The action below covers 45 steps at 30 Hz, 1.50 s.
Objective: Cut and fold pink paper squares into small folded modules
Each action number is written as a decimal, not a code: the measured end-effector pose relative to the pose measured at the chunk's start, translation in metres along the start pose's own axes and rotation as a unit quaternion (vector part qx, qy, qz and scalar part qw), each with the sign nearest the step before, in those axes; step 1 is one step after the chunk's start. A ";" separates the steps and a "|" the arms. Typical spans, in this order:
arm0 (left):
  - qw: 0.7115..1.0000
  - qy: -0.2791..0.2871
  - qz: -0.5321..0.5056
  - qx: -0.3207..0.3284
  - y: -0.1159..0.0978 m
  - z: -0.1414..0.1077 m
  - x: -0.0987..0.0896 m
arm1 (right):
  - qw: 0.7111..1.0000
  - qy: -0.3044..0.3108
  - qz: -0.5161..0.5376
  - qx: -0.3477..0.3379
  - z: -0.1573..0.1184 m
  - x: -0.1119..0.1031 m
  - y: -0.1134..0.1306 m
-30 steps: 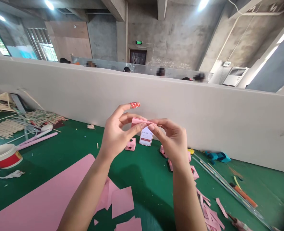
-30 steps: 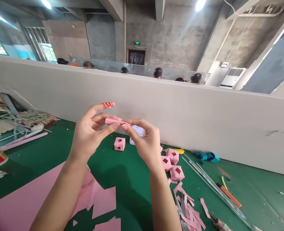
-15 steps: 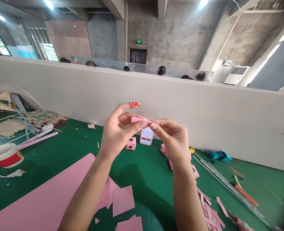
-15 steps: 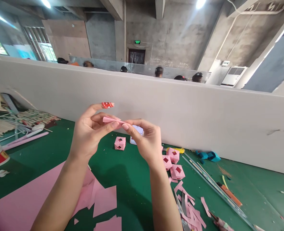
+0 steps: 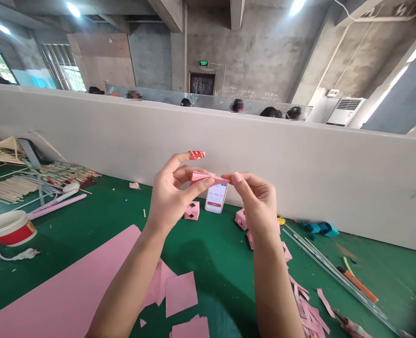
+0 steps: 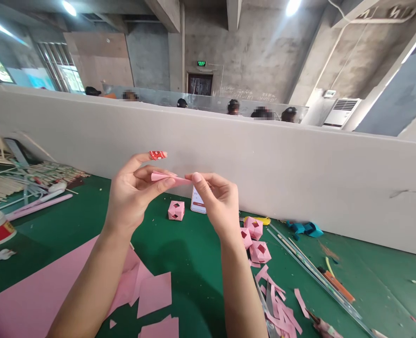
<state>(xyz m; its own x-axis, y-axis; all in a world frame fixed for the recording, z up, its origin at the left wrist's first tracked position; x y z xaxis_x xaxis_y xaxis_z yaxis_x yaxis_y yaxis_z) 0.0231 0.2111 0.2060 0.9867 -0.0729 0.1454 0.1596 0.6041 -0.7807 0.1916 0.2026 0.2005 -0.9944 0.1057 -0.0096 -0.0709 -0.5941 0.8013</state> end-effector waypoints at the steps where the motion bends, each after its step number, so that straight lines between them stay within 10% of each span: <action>1: 1.000 0.001 -0.002 -0.001 0.000 0.000 0.000 | 1.000 -0.003 -0.012 -0.004 0.000 -0.001 0.001; 14: 1.000 0.019 -0.001 0.002 0.003 0.000 0.002 | 0.991 -0.029 -0.070 -0.107 -0.002 0.005 0.002; 45: 1.000 0.025 0.005 0.003 0.005 0.001 0.001 | 0.997 -0.020 -0.016 -0.074 0.001 0.014 -0.004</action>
<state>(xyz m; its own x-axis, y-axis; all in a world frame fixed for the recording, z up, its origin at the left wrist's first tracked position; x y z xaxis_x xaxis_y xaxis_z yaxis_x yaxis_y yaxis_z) 0.0248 0.2146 0.2027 0.9885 -0.1064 0.1076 0.1503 0.6095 -0.7784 0.1783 0.2071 0.1976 -0.9876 0.1567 -0.0074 -0.1165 -0.7009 0.7037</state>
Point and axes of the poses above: each hand's wrist, its own z-axis towards the middle knuckle, its own x-axis out of the palm, y = z × x, the point moved 3 cm from there along z, towards the middle knuckle, and after that the axes turned 1 degree about -x, right-handed, at the moved point
